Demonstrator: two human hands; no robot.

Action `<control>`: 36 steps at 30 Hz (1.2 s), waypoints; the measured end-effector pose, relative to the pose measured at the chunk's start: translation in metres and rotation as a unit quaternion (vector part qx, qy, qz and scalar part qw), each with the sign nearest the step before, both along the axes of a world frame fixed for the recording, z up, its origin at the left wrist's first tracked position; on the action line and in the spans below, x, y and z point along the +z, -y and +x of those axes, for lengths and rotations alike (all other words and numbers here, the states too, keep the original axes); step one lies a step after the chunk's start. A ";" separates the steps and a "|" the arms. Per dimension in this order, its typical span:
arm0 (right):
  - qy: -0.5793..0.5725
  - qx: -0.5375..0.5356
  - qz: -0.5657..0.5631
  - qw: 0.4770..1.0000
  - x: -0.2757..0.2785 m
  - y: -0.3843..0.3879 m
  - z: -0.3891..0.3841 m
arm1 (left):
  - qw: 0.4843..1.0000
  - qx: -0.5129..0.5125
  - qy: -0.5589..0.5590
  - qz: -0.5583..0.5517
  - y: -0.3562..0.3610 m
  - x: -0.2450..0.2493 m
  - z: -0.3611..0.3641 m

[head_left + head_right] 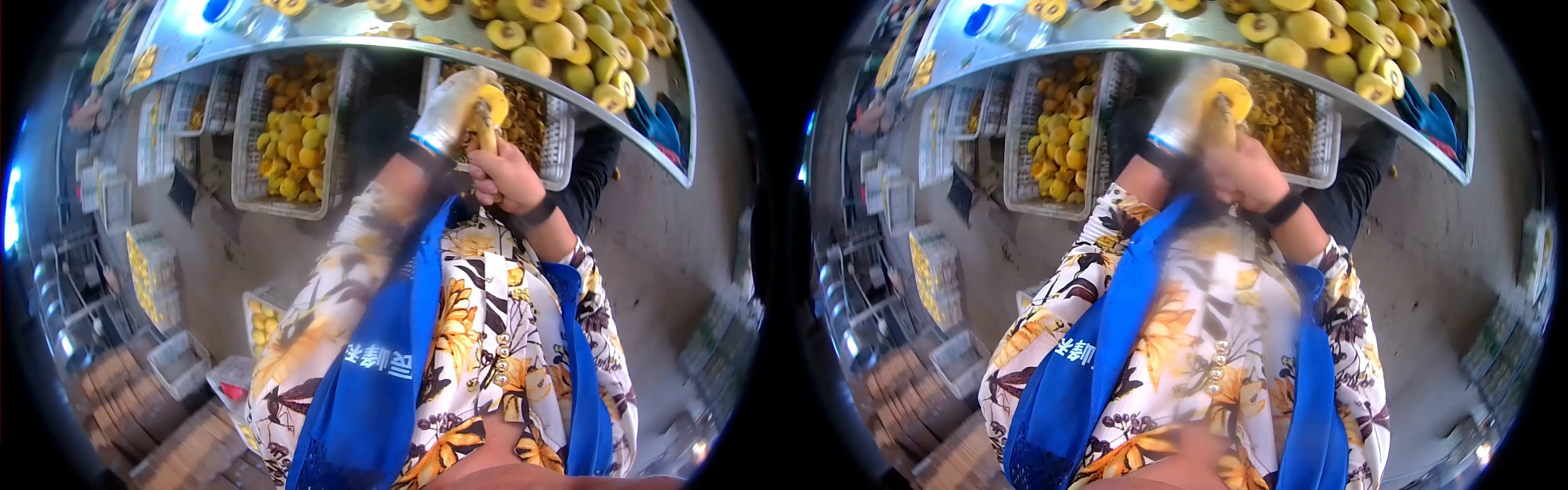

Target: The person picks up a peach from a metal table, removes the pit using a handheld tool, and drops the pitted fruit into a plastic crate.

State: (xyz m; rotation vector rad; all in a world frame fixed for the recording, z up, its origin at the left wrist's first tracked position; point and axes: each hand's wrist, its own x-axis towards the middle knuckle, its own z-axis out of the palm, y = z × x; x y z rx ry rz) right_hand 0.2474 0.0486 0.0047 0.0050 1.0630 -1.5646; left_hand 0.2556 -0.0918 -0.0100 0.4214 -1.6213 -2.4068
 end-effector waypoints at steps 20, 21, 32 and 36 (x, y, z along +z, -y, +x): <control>0.040 0.039 -0.016 0.998 0.003 0.001 0.001 | 0.992 0.064 0.104 0.035 0.002 -0.009 -0.003; 0.061 0.037 -0.032 0.997 0.000 0.000 0.001 | 0.991 0.057 0.116 0.034 0.002 -0.006 -0.003; 0.073 0.021 -0.074 0.994 0.002 0.013 0.001 | 0.989 0.016 -0.012 -0.147 0.015 -0.003 -0.006; 0.111 0.010 -0.149 0.983 -0.008 0.011 -0.004 | 0.999 -0.012 0.046 -0.013 0.015 -0.009 -0.023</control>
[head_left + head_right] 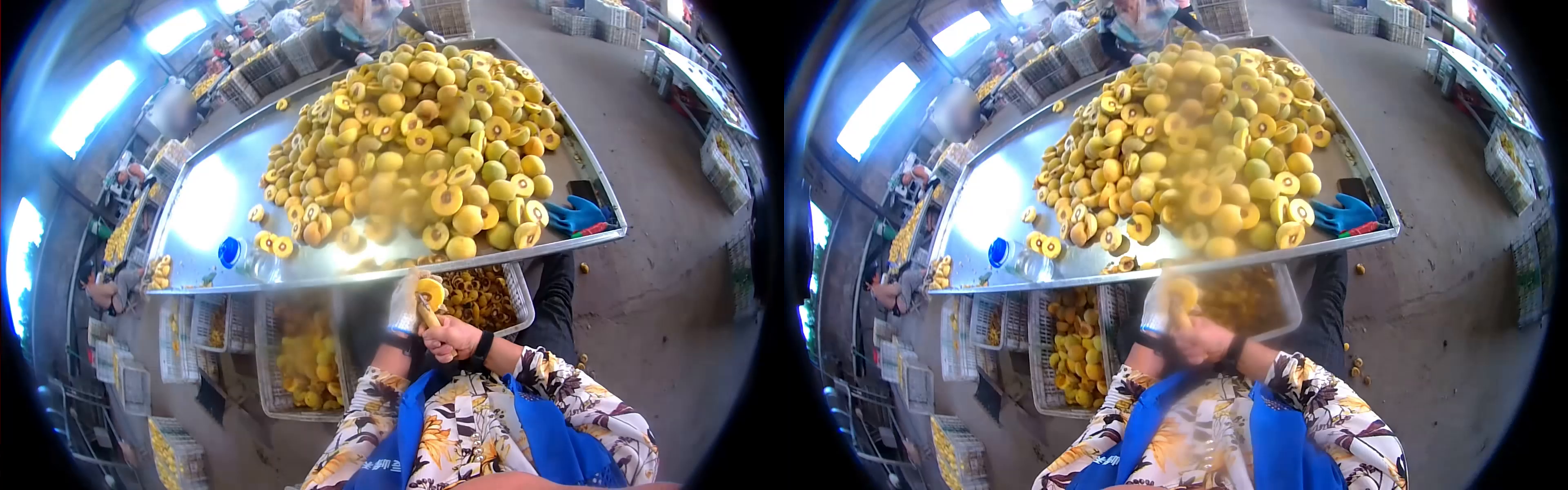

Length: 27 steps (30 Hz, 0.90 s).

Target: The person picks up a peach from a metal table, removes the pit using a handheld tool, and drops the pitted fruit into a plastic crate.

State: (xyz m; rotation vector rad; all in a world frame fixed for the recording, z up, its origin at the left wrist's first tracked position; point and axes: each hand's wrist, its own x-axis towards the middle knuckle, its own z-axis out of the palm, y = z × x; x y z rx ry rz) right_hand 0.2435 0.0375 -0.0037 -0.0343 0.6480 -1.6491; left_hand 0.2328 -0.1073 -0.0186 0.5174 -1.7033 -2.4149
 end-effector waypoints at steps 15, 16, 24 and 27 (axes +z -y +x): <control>-0.685 -0.245 0.170 0.664 0.019 -0.005 0.000 | 0.949 0.151 0.017 0.277 0.017 0.026 0.020; -0.617 -0.163 0.250 0.728 0.023 -0.011 -0.003 | 0.963 0.172 0.010 0.205 0.029 0.013 0.020; -0.665 -0.153 0.278 0.676 -0.080 -0.028 -0.018 | 0.941 0.153 -0.052 0.296 0.063 0.027 0.023; -0.627 -0.160 0.310 0.696 -0.034 -0.025 -0.015 | 0.944 0.205 -0.044 0.253 0.055 0.041 0.024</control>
